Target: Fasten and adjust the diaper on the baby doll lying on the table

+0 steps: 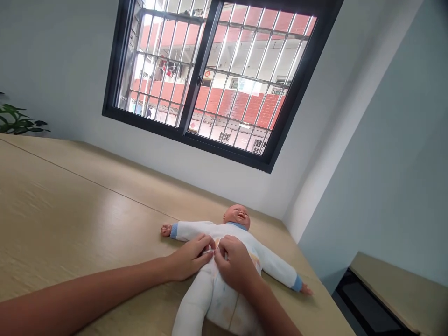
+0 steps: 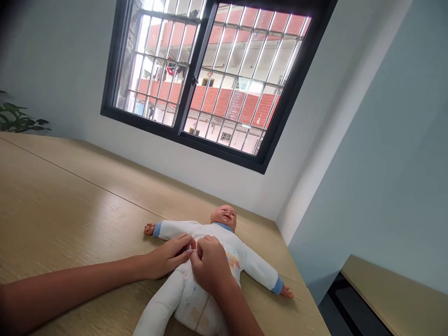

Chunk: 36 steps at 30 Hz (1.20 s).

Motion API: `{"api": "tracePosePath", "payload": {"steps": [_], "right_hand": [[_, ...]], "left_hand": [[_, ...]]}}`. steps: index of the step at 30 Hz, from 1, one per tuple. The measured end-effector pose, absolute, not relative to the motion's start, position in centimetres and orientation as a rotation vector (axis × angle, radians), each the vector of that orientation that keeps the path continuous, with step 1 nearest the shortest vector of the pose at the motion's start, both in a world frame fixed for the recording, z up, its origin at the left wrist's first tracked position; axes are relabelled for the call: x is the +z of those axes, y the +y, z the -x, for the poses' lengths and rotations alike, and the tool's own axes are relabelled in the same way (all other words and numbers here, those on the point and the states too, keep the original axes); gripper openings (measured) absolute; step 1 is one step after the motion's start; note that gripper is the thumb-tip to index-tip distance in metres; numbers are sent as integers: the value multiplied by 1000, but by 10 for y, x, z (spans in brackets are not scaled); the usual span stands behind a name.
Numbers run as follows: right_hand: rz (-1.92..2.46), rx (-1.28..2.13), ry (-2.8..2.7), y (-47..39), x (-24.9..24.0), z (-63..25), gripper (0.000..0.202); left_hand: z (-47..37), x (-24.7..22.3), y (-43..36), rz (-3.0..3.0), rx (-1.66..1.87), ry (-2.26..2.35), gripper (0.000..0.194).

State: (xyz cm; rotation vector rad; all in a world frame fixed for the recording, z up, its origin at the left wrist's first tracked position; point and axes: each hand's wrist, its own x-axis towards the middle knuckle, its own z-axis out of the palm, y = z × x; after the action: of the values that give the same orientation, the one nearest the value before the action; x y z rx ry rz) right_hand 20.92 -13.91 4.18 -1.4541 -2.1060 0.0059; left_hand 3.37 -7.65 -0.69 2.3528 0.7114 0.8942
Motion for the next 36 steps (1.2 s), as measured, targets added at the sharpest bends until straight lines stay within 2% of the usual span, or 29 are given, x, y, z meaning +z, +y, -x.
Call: {"api": "tracePosePath", "payload": {"steps": [4,11,19,28,36], "right_hand": [[1443,11,-2087,-141,41,-209,23],[1420,243,-1968,-147,51,-218,20],[1563,221,-1723,-164,43,-239,32],[1727,-44,-1969,-163,41,-235,39],[1825,-137,-2062,-170,45,-230,44]], "left_hand": [[-33,-7,-76,-2369,889,709,22],[-34,-9,-76,-2383,877,726,20],[-33,-7,-76,-2361,877,708,21],[-36,-14,-68,-2350,891,660,23],[-35,-17,-67,-2354,904,672,25]]}}
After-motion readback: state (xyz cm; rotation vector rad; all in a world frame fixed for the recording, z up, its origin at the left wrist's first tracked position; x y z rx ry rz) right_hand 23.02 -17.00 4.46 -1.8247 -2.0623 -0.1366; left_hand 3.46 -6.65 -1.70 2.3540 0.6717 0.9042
